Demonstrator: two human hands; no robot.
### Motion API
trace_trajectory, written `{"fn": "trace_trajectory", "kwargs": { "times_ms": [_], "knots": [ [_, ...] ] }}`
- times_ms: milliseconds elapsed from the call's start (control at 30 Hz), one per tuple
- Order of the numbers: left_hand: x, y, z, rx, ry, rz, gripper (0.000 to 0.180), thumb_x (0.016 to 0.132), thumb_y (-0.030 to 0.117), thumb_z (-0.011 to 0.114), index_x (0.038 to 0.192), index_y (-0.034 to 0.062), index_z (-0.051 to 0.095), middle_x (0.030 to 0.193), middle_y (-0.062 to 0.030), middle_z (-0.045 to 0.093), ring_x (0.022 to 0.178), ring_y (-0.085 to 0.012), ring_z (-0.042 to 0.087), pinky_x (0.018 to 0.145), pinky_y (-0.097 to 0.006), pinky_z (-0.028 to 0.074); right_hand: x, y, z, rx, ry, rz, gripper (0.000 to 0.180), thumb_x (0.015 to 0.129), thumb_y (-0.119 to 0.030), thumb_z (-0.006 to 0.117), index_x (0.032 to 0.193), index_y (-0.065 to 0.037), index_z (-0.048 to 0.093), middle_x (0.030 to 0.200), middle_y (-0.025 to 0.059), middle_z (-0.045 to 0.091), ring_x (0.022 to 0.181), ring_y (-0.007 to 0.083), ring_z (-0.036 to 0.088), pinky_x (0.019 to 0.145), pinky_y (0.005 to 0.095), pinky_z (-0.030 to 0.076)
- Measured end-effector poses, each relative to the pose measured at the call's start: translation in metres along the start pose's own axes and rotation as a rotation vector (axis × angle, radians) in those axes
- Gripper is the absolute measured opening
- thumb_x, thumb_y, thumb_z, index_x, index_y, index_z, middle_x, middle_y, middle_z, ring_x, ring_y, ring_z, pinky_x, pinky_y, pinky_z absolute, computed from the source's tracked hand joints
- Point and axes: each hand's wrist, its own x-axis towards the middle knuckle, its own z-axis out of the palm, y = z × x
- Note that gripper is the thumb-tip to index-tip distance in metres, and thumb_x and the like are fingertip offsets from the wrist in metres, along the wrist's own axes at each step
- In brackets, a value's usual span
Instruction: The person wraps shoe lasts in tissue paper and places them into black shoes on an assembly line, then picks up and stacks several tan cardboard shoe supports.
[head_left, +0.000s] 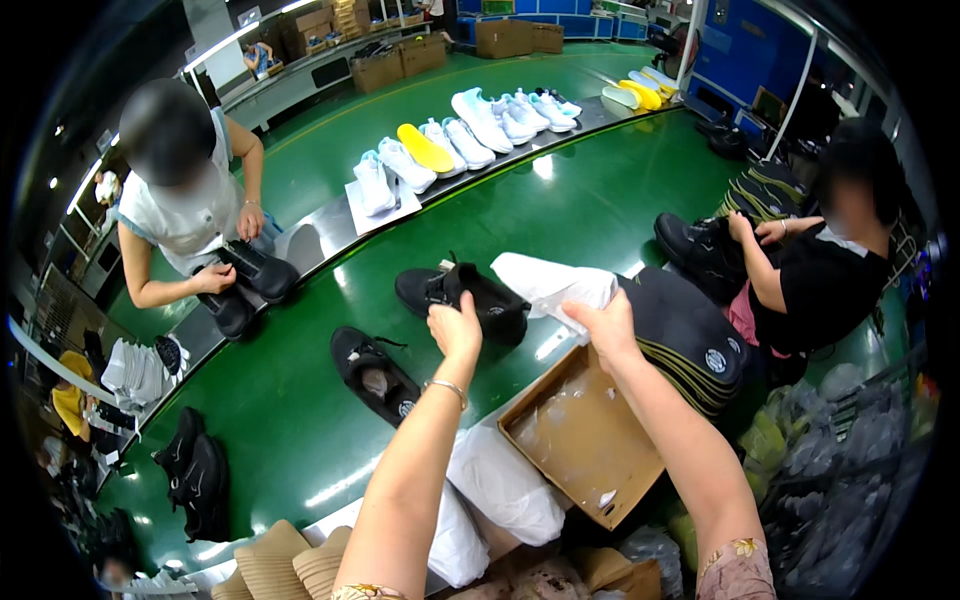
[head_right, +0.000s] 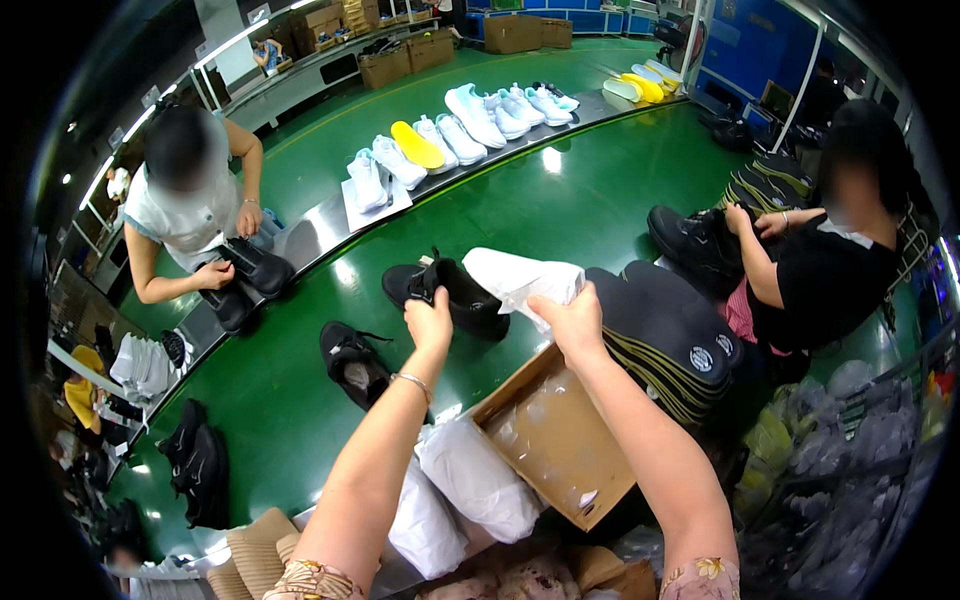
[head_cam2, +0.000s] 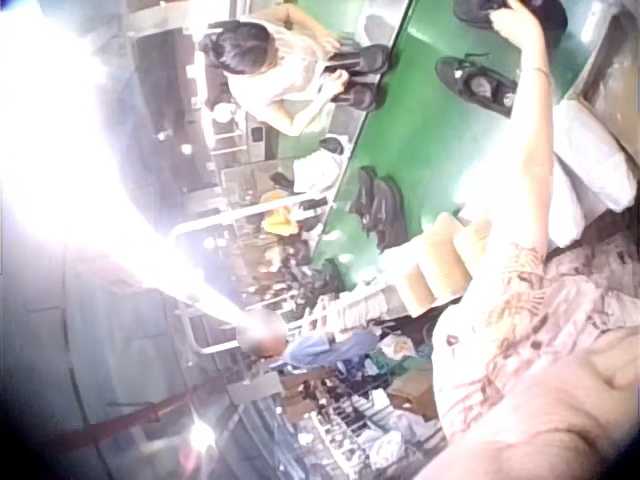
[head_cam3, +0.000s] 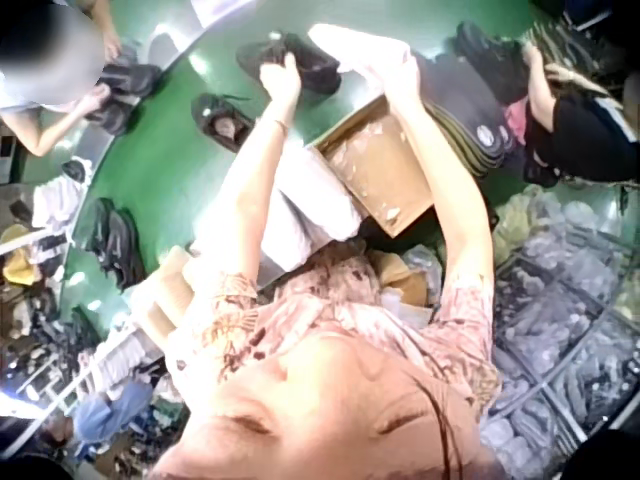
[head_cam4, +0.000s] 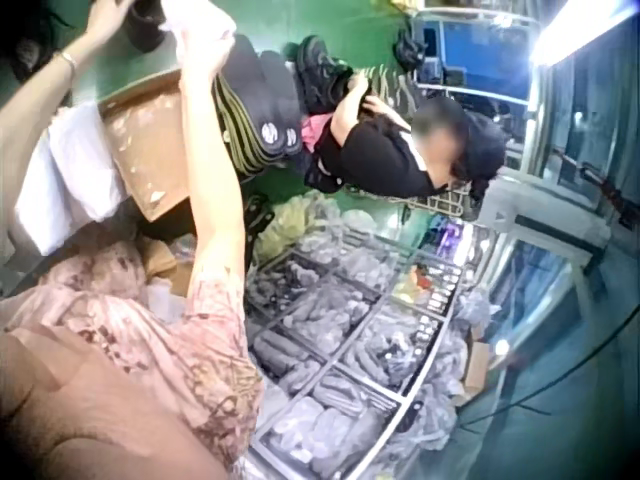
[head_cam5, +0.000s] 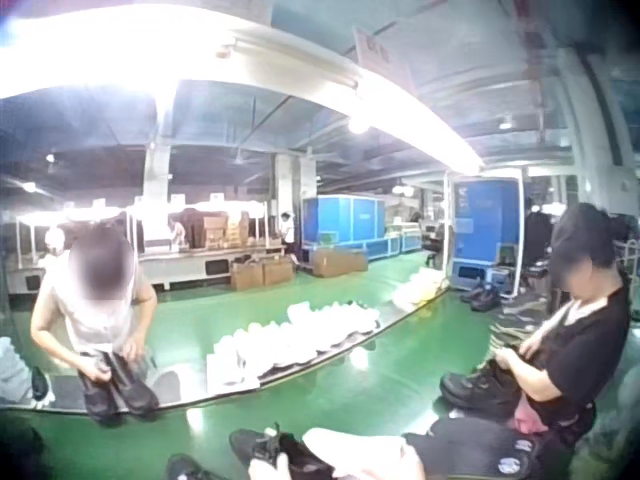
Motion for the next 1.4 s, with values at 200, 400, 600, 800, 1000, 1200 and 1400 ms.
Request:
{"fn": "trace_trajectory", "kwargs": {
  "times_ms": [200,400,600,800,1000,1200,1400],
  "knots": [
    [0.011,-0.027,0.016,0.019,-0.11,0.069,0.034,0.084,0.031,0.059,0.081,-0.0026,0.055,0.083,-0.0265,0.06,0.083,-0.0441,0.058,0.074,-0.048,0.046,0.027,0.009,0.032,-0.16,-0.126,0.209,0.056,0.064,-0.008,0.077,0.108,0.006,0.045,0.105,0.0158,0.059,0.094,0.0233,0.059,0.08,0.0333,0.048],
    [0.043,-0.027,-0.028,-0.112,0.018,0.224,0.017,0.078,0.014,0.054,0.073,-0.0016,0.049,0.079,-0.0171,0.052,0.075,-0.0365,0.052,0.069,-0.044,0.042,0.048,-0.014,0.074,-1.027,-0.264,-0.002,0.054,0.066,-0.022,0.074,0.099,0.005,0.041,0.092,0.0278,0.059,0.087,0.0411,0.06,0.076,0.0441,0.049],
    [0.064,-0.009,-0.006,-0.129,-0.21,0.324,0.052,0.08,0.026,0.057,0.12,-0.0044,0.045,0.117,-0.0267,0.052,0.111,-0.0382,0.049,0.095,-0.04,0.038,0.059,0.056,0.116,-1.032,-0.383,-0.405,0.048,0.065,-0.014,0.072,0.097,0.003,0.04,0.092,0.0246,0.057,0.084,0.0405,0.058,0.074,0.0455,0.049],
    [0.071,-0.026,-0.022,-0.04,-0.314,0.335,0.031,0.086,0.018,0.049,0.111,-0.0001,0.053,0.097,-0.0245,0.06,0.093,-0.039,0.058,0.081,-0.044,0.045,0.051,0.046,0.136,-1.412,-0.413,-0.504,0.05,0.063,-0.026,0.07,0.099,-0.001,0.046,0.103,0.0161,0.051,0.095,0.0323,0.053,0.082,0.0453,0.04],
    [0.078,-0.028,-0.025,-0.106,-0.243,0.37,0.023,0.086,0.017,0.053,0.1,0.0007,0.062,0.071,-0.0185,0.062,0.063,-0.0259,0.061,0.059,-0.035,0.046,0.058,0.049,0.148,-1.306,-0.655,-0.209,0.052,0.064,-0.016,0.072,0.101,0.006,0.045,0.101,0.0231,0.051,0.089,0.0363,0.06,0.077,0.0401,0.052],
    [0.076,-0.023,-0.033,-0.112,-0.337,0.361,0.025,0.084,0.018,0.05,0.099,0.0009,0.06,0.087,-0.0225,0.062,0.085,-0.0391,0.059,0.075,-0.045,0.046,0.069,0.079,0.16,-1.262,-0.704,-0.291,0.044,0.067,-0.007,0.068,0.1,0.01,0.043,0.095,0.0265,0.054,0.085,0.0386,0.06,0.073,0.0389,0.053],
    [0.074,-0.027,-0.032,-0.075,-0.303,0.367,0.022,0.084,0.016,0.051,0.097,0.001,0.06,0.09,-0.0226,0.061,0.088,-0.0385,0.058,0.079,-0.044,0.046,0.069,0.098,0.159,-1.136,-0.718,-0.295,0.027,0.076,-0.009,0.058,0.086,0.012,0.044,0.067,0.0262,0.059,0.065,0.0401,0.061,0.06,0.0451,0.051]
  ]
}}
